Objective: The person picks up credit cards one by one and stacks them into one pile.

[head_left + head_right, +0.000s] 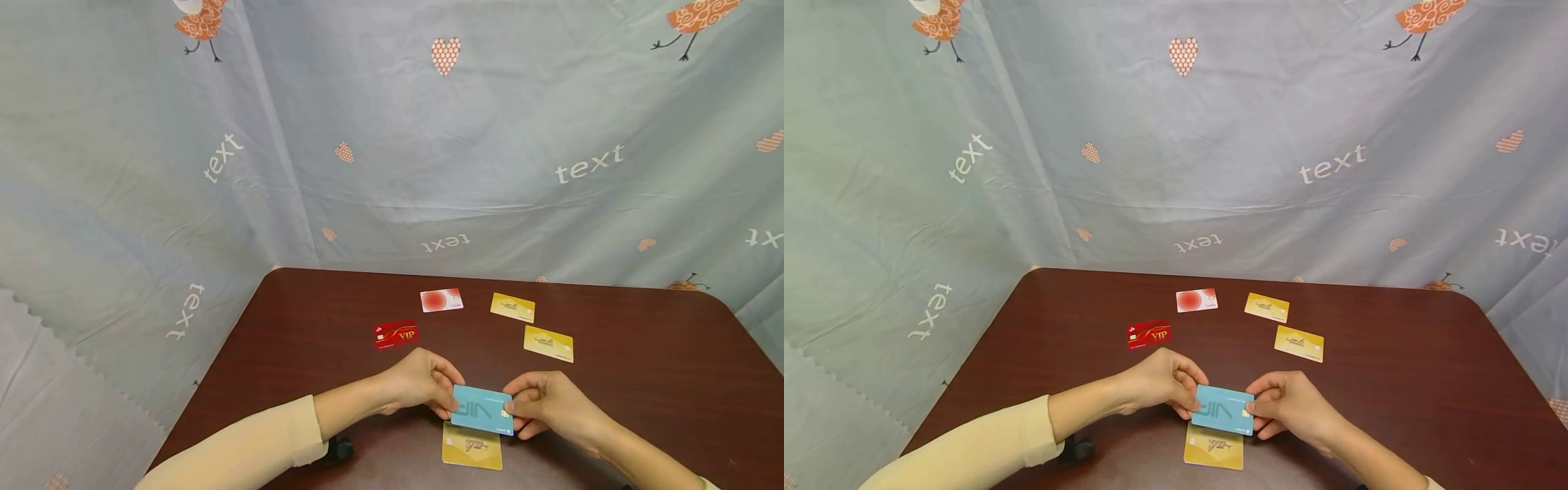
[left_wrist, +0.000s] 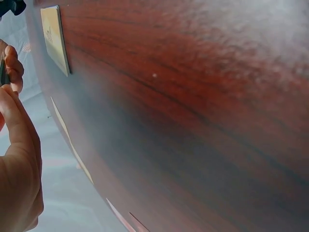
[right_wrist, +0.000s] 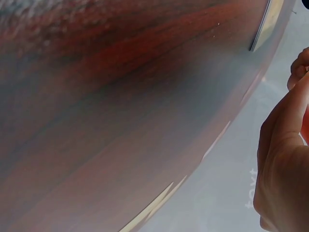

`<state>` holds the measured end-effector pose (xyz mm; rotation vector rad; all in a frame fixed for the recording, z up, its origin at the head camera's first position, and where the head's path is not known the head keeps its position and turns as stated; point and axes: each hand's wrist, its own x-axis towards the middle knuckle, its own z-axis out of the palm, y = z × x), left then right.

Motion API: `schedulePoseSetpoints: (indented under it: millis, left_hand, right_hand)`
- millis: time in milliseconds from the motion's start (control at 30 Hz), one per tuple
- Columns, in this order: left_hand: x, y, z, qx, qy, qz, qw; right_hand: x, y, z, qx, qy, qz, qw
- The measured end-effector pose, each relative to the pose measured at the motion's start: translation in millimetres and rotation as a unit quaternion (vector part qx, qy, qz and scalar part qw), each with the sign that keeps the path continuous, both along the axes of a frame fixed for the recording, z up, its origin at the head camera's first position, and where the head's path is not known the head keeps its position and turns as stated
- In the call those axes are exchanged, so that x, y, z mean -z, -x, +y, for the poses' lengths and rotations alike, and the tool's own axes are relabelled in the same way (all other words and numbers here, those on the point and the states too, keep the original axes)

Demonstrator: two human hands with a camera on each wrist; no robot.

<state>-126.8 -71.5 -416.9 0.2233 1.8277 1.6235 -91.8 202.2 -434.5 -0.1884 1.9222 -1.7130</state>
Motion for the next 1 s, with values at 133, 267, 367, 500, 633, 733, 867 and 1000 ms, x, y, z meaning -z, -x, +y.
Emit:
schedulePoseSetpoints:
  millis: [133,267,367,500,633,733,867,1000]
  left_hand:
    - [-0.1,-2.7,-3.5,0.0,0.002,-0.004,1.0]
    - [1.0,-6.4,-5.5,-0.002,0.003,-0.007,1.0]
    - [3.2,-9.5,-6.3,-0.002,0.0,-0.007,1.0]
    - [5.4,-13.2,-7.0,-0.009,0.005,-0.006,0.9999]
    - [6.2,-16.5,-6.8,-0.018,0.01,-0.005,0.9998]
    - [7.6,-19.0,-6.4,-0.02,0.012,-0.005,0.9997]
    - [11.1,-22.6,-7.0,-0.015,0.012,-0.003,0.9998]
    - [15.8,-25.4,-7.8,-0.008,0.008,0.0,0.9999]
  right_hand:
    - [-0.8,-0.3,-2.7,-0.004,0.0,0.004,1.0]
    - [-0.4,-1.4,-5.9,-0.005,-0.003,0.005,1.0]
    - [1.6,-2.8,-7.5,-0.008,-0.006,0.002,0.9999]
    - [4.6,-4.4,-10.0,-0.012,-0.006,0.001,0.9999]
    - [6.4,-5.2,-12.8,-0.013,-0.011,0.003,0.9999]
    - [7.8,-5.7,-14.2,-0.015,-0.02,0.009,0.9996]
    - [10.2,-7.2,-16.2,-0.026,-0.037,0.022,0.9987]
    - [12.5,-9.1,-18.6,-0.035,-0.051,0.035,0.9975]
